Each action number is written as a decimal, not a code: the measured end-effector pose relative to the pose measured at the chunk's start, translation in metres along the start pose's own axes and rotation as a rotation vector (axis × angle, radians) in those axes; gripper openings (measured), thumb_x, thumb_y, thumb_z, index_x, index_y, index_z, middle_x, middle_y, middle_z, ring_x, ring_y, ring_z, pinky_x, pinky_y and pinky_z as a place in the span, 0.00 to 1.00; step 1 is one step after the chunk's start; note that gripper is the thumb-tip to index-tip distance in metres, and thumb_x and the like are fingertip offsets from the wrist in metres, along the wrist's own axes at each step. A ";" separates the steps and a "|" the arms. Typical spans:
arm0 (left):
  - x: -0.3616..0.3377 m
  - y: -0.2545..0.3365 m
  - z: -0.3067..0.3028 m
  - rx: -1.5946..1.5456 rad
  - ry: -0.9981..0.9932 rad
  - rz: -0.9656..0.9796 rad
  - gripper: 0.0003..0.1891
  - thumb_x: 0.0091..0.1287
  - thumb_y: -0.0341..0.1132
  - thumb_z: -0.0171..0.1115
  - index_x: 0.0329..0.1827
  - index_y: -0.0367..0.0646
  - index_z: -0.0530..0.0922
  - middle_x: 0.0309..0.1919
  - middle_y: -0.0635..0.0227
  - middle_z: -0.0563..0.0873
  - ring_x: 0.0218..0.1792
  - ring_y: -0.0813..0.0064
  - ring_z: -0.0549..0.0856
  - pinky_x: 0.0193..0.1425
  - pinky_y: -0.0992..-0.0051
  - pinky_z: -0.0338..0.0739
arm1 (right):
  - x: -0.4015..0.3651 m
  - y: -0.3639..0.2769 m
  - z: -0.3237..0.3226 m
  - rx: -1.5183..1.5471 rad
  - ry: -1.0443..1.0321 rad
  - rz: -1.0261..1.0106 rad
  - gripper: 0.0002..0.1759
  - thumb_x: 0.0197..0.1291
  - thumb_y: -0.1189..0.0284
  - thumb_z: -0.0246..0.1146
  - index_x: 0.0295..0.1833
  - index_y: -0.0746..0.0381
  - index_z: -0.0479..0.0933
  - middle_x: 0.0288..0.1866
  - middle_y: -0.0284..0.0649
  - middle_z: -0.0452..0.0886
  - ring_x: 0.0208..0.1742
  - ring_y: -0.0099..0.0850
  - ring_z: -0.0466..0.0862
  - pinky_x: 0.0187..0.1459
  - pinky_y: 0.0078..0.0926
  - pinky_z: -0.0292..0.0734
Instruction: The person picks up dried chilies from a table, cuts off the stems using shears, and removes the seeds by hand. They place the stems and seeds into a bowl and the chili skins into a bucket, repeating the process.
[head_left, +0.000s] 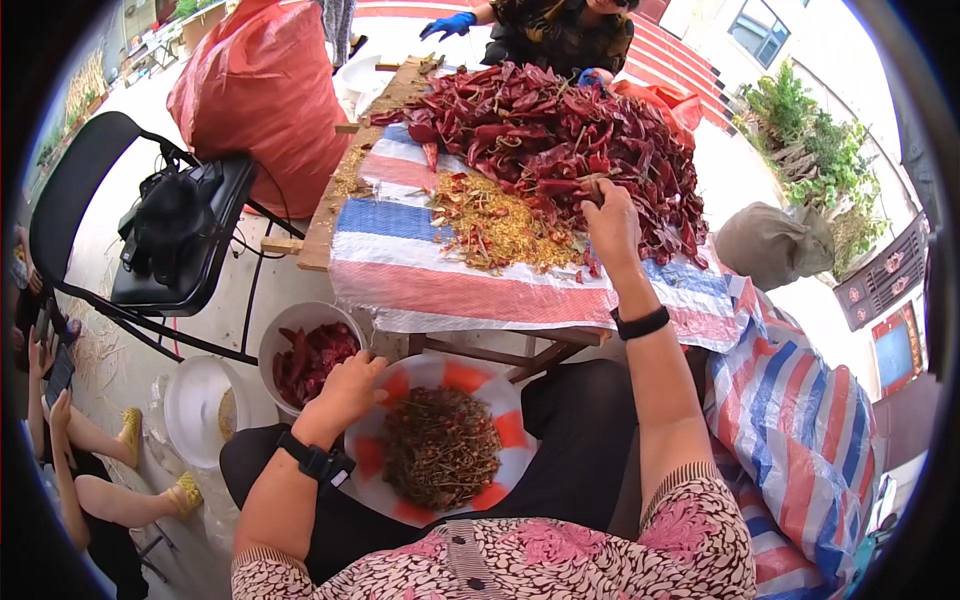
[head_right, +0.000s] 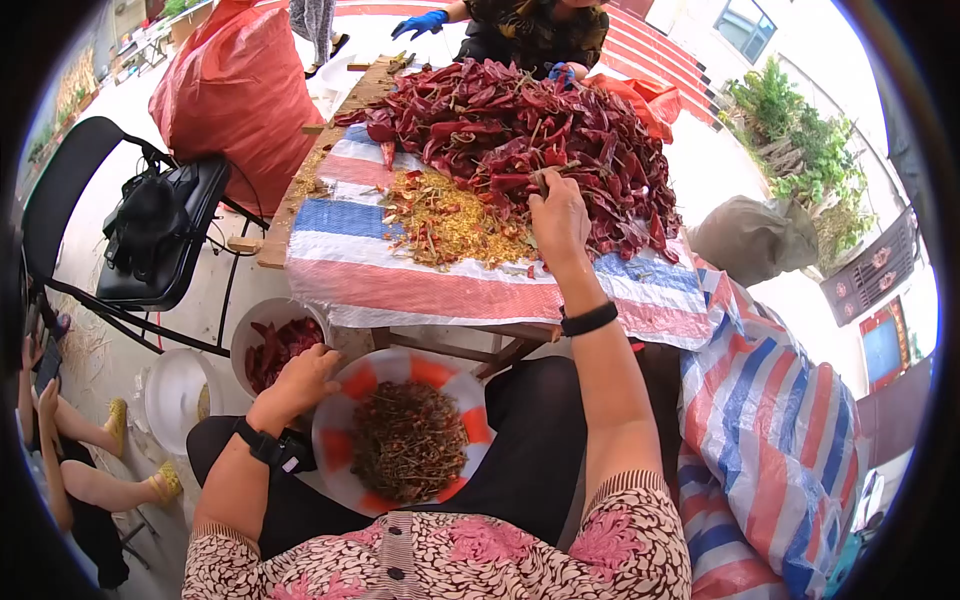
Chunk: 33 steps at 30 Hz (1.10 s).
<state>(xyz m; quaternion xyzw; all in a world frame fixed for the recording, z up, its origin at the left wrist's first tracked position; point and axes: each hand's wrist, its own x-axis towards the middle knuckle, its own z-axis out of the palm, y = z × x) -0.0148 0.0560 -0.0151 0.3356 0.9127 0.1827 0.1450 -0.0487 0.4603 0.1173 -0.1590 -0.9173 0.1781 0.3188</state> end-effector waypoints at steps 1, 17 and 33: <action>0.001 0.002 -0.001 -0.002 -0.013 0.008 0.24 0.55 0.35 0.68 0.56 0.43 0.75 0.48 0.51 0.78 0.48 0.48 0.80 0.51 0.57 0.77 | 0.009 0.001 0.008 -0.089 -0.007 -0.041 0.13 0.57 0.71 0.64 0.49 0.57 0.78 0.48 0.41 0.78 0.45 0.42 0.82 0.46 0.38 0.76; 0.021 0.017 -0.012 -0.322 0.164 0.184 0.17 0.62 0.32 0.61 0.54 0.41 0.78 0.47 0.53 0.83 0.46 0.56 0.84 0.49 0.62 0.79 | 0.017 -0.021 0.022 -0.089 0.307 -0.309 0.12 0.58 0.69 0.66 0.47 0.55 0.76 0.46 0.34 0.80 0.39 0.36 0.83 0.41 0.32 0.76; 0.029 0.044 -0.042 -1.525 0.255 0.178 0.20 0.70 0.34 0.61 0.63 0.38 0.72 0.46 0.74 0.82 0.42 0.86 0.79 0.48 0.83 0.75 | -0.168 -0.142 0.054 1.115 -0.558 0.071 0.09 0.64 0.72 0.65 0.46 0.64 0.77 0.41 0.31 0.79 0.38 0.17 0.76 0.39 0.17 0.72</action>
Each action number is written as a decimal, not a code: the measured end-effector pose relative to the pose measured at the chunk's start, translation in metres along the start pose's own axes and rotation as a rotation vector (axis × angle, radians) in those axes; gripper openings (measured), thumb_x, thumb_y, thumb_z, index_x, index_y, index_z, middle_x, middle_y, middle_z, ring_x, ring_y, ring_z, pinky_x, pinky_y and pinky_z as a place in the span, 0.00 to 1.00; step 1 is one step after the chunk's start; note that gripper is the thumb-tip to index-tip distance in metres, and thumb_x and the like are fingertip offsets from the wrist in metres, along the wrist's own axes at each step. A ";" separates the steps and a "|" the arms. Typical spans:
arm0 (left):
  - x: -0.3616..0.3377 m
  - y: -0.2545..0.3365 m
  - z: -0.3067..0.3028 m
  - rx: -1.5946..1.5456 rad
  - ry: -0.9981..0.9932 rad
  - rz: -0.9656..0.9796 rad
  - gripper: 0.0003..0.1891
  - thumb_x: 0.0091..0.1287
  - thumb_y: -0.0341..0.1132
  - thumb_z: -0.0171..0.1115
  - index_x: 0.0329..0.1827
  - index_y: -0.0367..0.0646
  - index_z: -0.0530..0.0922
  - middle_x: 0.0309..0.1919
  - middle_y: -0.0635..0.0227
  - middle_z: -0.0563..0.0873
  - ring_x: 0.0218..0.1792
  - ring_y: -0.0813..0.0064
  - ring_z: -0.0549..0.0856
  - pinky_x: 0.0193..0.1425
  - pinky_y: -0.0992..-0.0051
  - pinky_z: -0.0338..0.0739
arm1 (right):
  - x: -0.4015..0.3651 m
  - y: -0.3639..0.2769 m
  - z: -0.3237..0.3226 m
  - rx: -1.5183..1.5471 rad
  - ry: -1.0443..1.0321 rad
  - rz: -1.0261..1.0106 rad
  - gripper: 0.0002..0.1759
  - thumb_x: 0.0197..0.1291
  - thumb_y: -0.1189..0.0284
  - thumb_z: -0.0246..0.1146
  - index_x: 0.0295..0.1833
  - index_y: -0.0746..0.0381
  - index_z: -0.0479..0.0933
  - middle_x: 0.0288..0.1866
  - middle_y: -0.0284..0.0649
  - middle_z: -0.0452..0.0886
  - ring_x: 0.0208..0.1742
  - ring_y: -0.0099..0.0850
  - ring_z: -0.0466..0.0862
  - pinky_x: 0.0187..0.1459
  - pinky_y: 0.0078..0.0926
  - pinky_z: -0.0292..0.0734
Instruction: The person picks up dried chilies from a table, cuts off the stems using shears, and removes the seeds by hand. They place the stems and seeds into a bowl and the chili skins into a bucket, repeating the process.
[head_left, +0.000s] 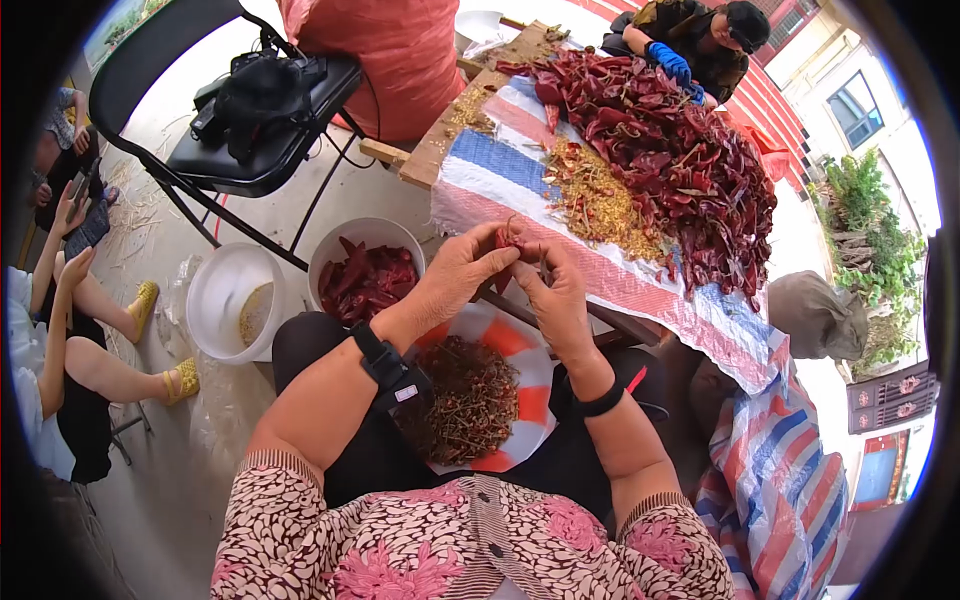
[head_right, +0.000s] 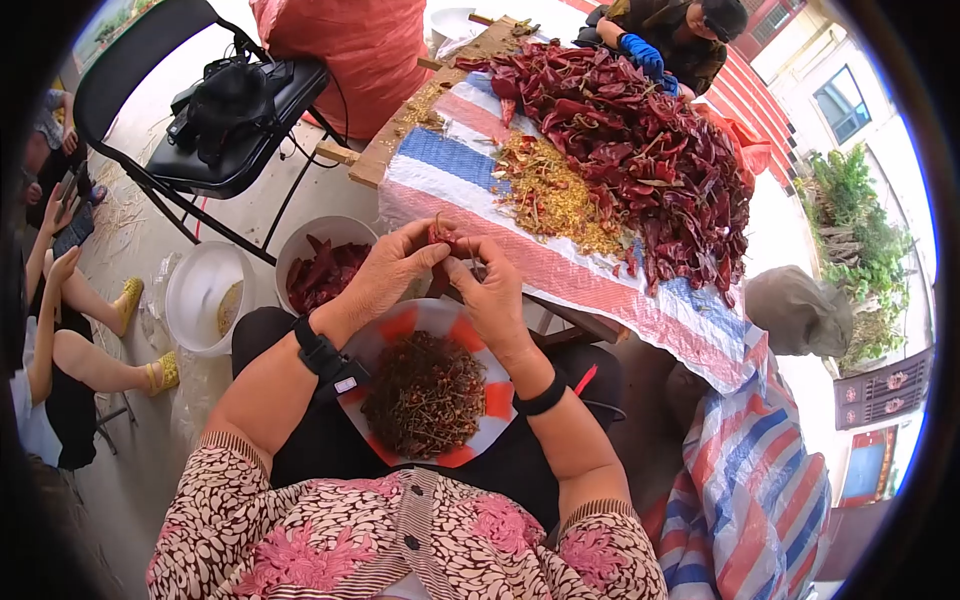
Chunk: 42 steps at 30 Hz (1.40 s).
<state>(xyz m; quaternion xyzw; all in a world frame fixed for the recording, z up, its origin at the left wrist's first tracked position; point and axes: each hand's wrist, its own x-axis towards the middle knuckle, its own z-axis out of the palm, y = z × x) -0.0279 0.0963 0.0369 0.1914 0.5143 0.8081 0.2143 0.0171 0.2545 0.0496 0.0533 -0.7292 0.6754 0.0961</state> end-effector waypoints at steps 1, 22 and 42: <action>0.001 -0.001 -0.001 0.088 0.028 0.032 0.19 0.70 0.33 0.61 0.62 0.38 0.73 0.45 0.74 0.82 0.41 0.87 0.79 0.46 0.84 0.75 | 0.000 -0.002 0.002 0.073 0.012 -0.017 0.09 0.63 0.72 0.65 0.45 0.64 0.77 0.43 0.32 0.79 0.38 0.17 0.76 0.39 0.17 0.73; 0.001 -0.025 0.011 0.240 -0.019 -0.124 0.07 0.74 0.36 0.56 0.47 0.43 0.76 0.28 0.80 0.77 0.26 0.92 0.70 0.28 0.89 0.62 | -0.002 0.010 -0.011 -0.338 0.114 -0.237 0.03 0.63 0.76 0.63 0.39 0.61 0.74 0.36 0.37 0.82 0.32 0.30 0.83 0.32 0.23 0.76; -0.015 0.026 0.004 0.309 -0.275 -0.318 0.08 0.70 0.34 0.60 0.48 0.41 0.80 0.24 0.83 0.75 0.23 0.94 0.66 0.26 0.89 0.58 | -0.006 -0.006 -0.030 0.803 -0.249 0.657 0.07 0.70 0.68 0.58 0.40 0.60 0.73 0.21 0.25 0.69 0.14 0.12 0.61 0.16 0.13 0.56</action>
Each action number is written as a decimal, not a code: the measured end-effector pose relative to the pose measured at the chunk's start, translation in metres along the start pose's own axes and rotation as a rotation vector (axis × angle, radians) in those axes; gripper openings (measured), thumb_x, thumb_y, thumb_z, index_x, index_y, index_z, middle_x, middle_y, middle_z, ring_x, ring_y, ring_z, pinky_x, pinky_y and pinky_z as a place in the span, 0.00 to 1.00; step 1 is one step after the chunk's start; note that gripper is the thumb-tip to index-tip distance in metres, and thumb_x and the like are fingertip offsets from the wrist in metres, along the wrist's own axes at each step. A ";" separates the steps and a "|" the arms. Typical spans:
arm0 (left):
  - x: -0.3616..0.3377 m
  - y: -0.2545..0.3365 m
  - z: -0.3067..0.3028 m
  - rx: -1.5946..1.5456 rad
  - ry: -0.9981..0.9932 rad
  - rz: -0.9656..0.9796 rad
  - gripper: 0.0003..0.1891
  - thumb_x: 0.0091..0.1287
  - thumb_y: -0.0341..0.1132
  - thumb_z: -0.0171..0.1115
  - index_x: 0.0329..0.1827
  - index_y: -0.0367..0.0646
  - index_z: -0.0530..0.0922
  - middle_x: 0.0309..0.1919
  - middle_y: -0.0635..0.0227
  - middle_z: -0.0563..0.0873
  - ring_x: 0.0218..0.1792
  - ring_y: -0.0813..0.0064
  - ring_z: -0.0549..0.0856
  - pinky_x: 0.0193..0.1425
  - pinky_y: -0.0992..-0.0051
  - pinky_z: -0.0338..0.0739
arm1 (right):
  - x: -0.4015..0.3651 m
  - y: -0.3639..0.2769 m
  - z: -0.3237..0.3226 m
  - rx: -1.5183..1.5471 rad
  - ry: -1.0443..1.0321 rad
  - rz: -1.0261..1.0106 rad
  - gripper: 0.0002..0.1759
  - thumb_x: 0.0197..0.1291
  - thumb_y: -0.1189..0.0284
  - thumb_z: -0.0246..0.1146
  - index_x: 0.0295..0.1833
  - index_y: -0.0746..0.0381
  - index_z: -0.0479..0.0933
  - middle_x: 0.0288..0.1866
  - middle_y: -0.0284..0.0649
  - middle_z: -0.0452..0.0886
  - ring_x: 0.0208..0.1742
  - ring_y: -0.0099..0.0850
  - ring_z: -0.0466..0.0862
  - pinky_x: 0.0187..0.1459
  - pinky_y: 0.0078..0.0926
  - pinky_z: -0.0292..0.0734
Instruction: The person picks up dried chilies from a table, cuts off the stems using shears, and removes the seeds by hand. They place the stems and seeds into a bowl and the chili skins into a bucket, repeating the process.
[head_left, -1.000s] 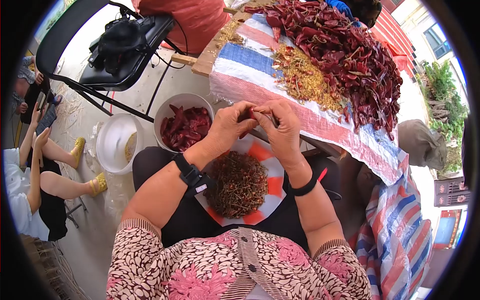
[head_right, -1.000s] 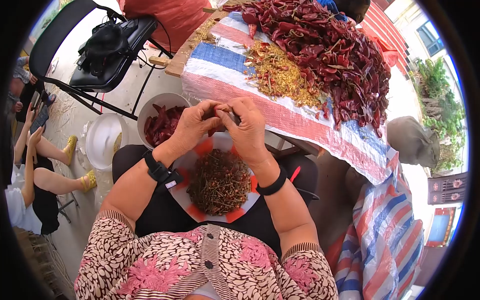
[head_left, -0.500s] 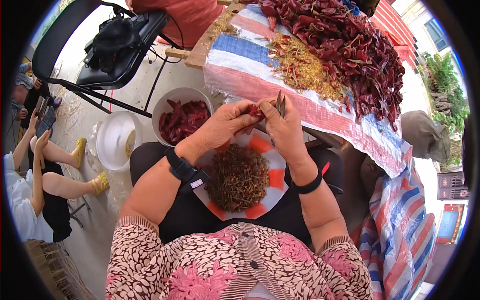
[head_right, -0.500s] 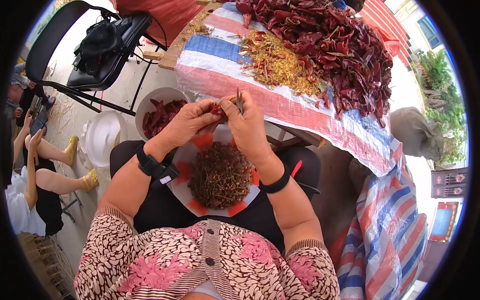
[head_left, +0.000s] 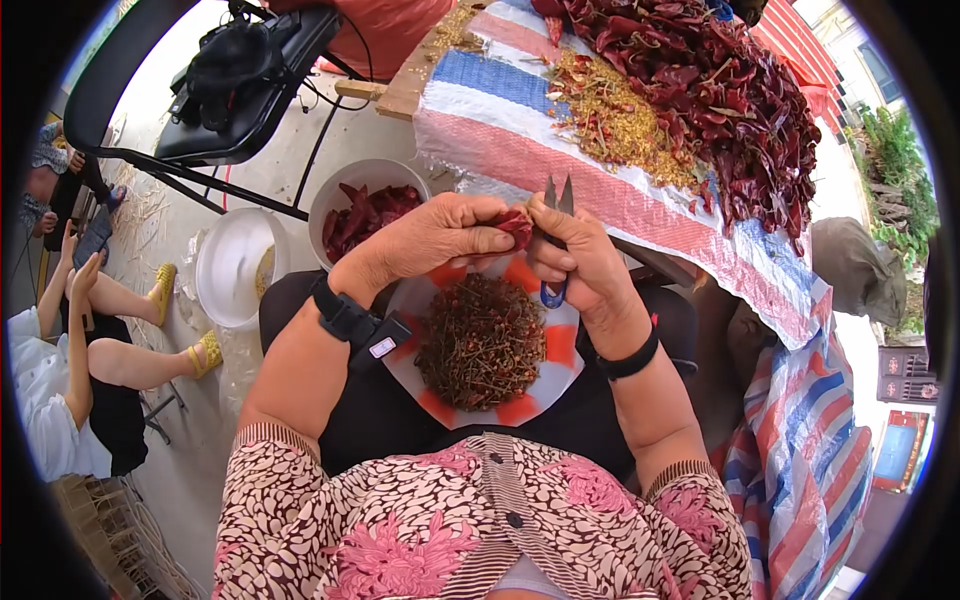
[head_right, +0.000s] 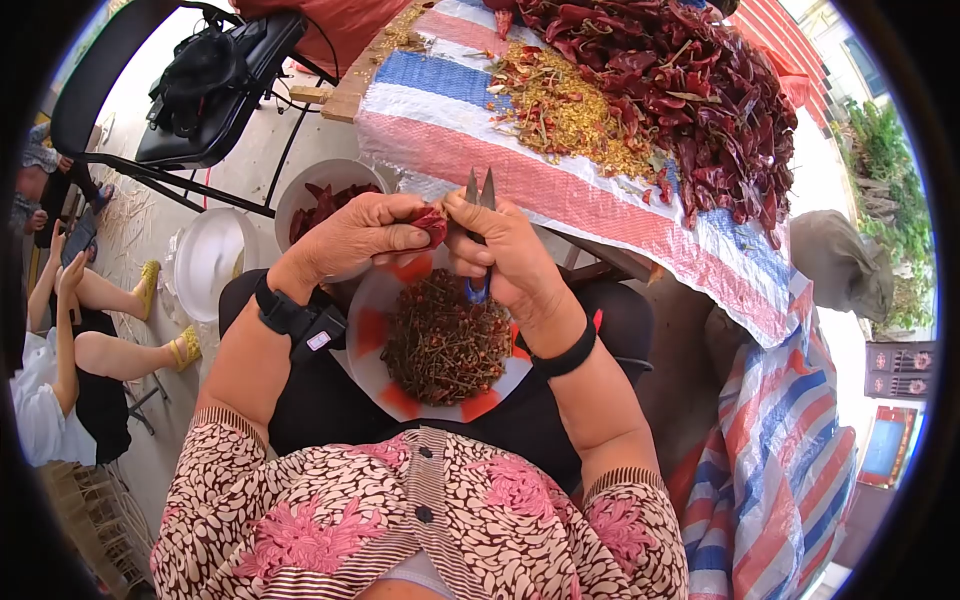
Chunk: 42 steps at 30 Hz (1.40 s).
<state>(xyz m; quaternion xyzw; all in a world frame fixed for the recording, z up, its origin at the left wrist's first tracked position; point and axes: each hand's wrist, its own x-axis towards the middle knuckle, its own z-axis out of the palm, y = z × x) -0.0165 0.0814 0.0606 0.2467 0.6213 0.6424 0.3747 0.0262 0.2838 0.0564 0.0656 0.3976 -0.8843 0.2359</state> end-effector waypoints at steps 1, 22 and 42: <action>-0.001 0.000 0.000 -0.008 -0.008 0.005 0.08 0.71 0.34 0.60 0.48 0.41 0.80 0.24 0.83 0.75 0.22 0.94 0.65 0.25 0.89 0.58 | 0.000 0.001 -0.001 0.039 -0.011 0.025 0.07 0.70 0.68 0.58 0.40 0.60 0.73 0.21 0.25 0.69 0.14 0.12 0.61 0.16 0.13 0.56; 0.013 -0.030 -0.002 -0.127 0.055 0.091 0.16 0.74 0.36 0.55 0.60 0.36 0.72 0.42 0.73 0.80 0.38 0.84 0.78 0.46 0.82 0.74 | 0.002 0.002 0.001 -0.732 0.022 -0.528 0.06 0.67 0.73 0.61 0.44 0.65 0.77 0.38 0.29 0.80 0.34 0.16 0.76 0.31 0.17 0.74; 0.022 -0.029 0.009 -0.613 0.339 0.221 0.07 0.72 0.33 0.57 0.50 0.43 0.76 0.34 0.74 0.82 0.28 0.89 0.74 0.29 0.88 0.68 | 0.027 0.026 0.022 -0.382 0.263 -0.593 0.05 0.70 0.71 0.58 0.44 0.62 0.73 0.39 0.36 0.82 0.18 0.15 0.68 0.19 0.14 0.63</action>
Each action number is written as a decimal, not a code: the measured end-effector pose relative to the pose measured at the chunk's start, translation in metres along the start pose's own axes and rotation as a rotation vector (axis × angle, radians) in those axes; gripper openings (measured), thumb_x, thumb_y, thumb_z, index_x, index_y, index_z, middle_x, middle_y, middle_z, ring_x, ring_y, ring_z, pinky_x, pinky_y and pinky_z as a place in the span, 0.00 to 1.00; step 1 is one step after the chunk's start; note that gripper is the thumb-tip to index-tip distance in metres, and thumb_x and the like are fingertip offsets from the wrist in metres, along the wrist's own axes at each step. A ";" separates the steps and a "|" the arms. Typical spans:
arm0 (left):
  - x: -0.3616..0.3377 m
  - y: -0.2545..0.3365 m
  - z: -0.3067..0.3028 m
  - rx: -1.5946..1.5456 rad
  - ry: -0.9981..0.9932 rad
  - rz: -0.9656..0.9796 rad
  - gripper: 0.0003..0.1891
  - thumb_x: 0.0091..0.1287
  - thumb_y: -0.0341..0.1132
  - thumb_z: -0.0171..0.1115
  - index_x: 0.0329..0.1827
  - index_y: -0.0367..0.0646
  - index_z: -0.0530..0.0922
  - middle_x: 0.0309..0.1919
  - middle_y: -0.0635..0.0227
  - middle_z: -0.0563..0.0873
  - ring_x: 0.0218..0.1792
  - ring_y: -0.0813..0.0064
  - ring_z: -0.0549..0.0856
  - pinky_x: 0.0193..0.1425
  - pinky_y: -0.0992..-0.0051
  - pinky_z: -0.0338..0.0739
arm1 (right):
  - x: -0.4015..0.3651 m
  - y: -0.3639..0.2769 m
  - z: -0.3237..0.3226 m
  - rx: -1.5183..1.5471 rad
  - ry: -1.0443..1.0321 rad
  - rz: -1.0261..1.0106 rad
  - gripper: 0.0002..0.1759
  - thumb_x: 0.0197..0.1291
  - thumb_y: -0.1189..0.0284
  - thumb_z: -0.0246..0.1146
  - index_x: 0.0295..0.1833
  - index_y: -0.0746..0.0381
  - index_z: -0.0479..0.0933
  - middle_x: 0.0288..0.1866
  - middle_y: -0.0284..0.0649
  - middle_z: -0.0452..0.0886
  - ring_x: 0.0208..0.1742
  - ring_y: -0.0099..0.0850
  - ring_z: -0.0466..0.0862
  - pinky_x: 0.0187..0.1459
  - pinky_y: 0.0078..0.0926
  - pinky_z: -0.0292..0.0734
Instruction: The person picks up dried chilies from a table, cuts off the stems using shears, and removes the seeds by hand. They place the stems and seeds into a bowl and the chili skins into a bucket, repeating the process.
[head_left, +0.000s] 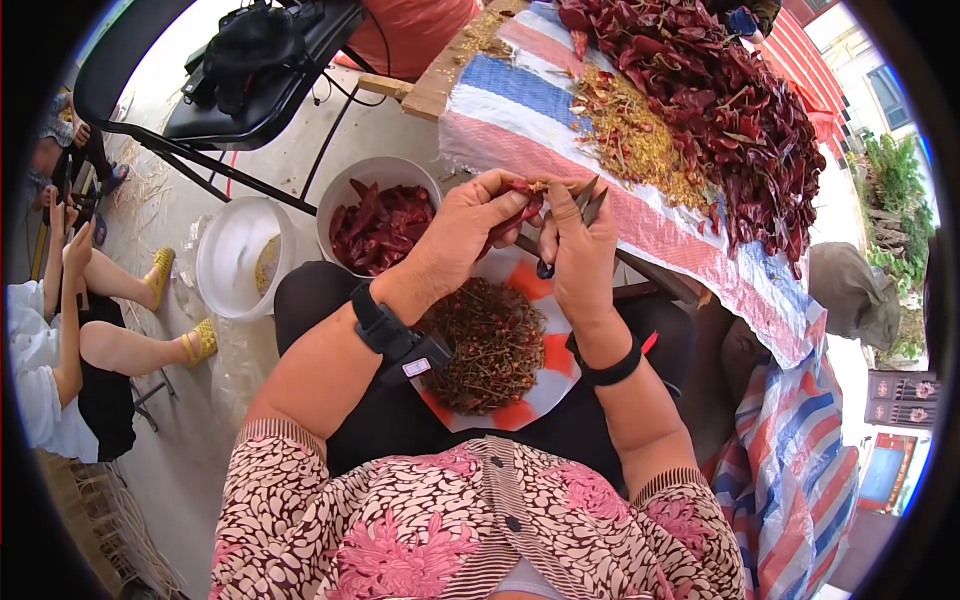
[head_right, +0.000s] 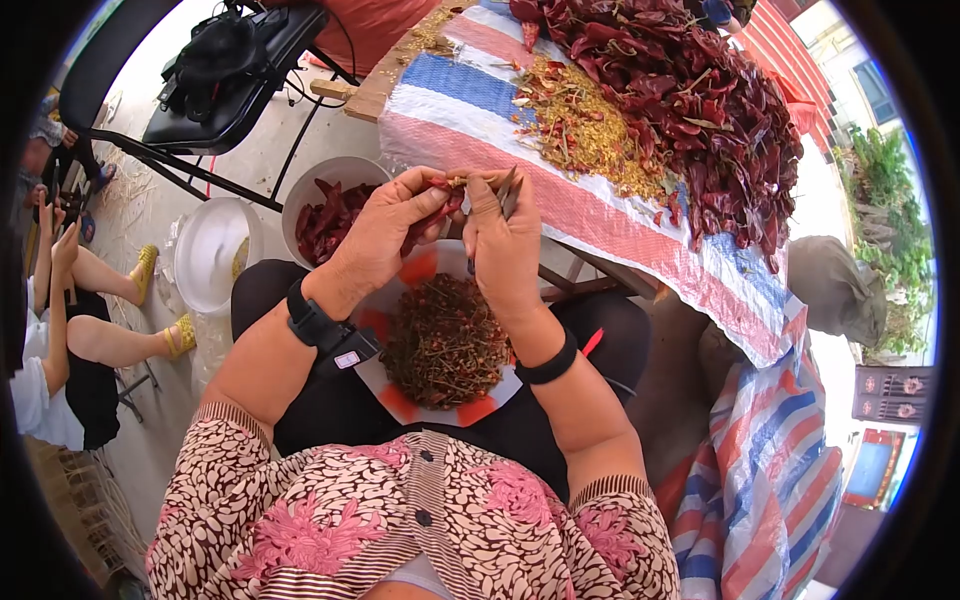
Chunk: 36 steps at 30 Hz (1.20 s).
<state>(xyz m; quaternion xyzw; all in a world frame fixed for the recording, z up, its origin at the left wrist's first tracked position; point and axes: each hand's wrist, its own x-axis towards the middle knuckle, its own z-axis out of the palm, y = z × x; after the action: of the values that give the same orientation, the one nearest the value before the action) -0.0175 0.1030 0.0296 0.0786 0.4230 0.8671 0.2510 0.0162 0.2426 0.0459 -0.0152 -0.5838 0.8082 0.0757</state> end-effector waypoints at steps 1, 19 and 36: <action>-0.001 0.004 0.000 0.003 -0.030 -0.025 0.08 0.72 0.33 0.57 0.50 0.43 0.76 0.35 0.73 0.82 0.28 0.88 0.75 0.30 0.88 0.69 | 0.001 -0.002 -0.003 0.080 -0.002 0.050 0.07 0.71 0.68 0.57 0.43 0.62 0.73 0.39 0.36 0.82 0.17 0.13 0.66 0.18 0.12 0.61; -0.009 0.023 -0.010 0.008 -0.186 -0.078 0.14 0.71 0.33 0.58 0.57 0.39 0.76 0.46 0.64 0.82 0.46 0.79 0.80 0.51 0.80 0.77 | -0.016 -0.050 -0.047 -0.593 -0.593 0.022 0.20 0.66 0.56 0.60 0.46 0.65 0.72 0.35 0.36 0.75 0.36 0.26 0.74 0.39 0.24 0.69; -0.011 0.017 -0.010 0.264 -0.114 -0.102 0.08 0.69 0.31 0.62 0.48 0.41 0.76 0.42 0.71 0.83 0.42 0.83 0.82 0.48 0.81 0.79 | -0.014 -0.038 -0.037 -0.993 -0.242 -0.426 0.16 0.57 0.64 0.68 0.47 0.61 0.79 0.38 0.40 0.82 0.35 0.38 0.83 0.36 0.29 0.76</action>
<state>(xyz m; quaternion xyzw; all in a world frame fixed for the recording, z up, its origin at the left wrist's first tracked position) -0.0179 0.0820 0.0370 0.1386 0.5220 0.7842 0.3057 0.0381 0.2872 0.0688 0.1625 -0.8895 0.3986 0.1536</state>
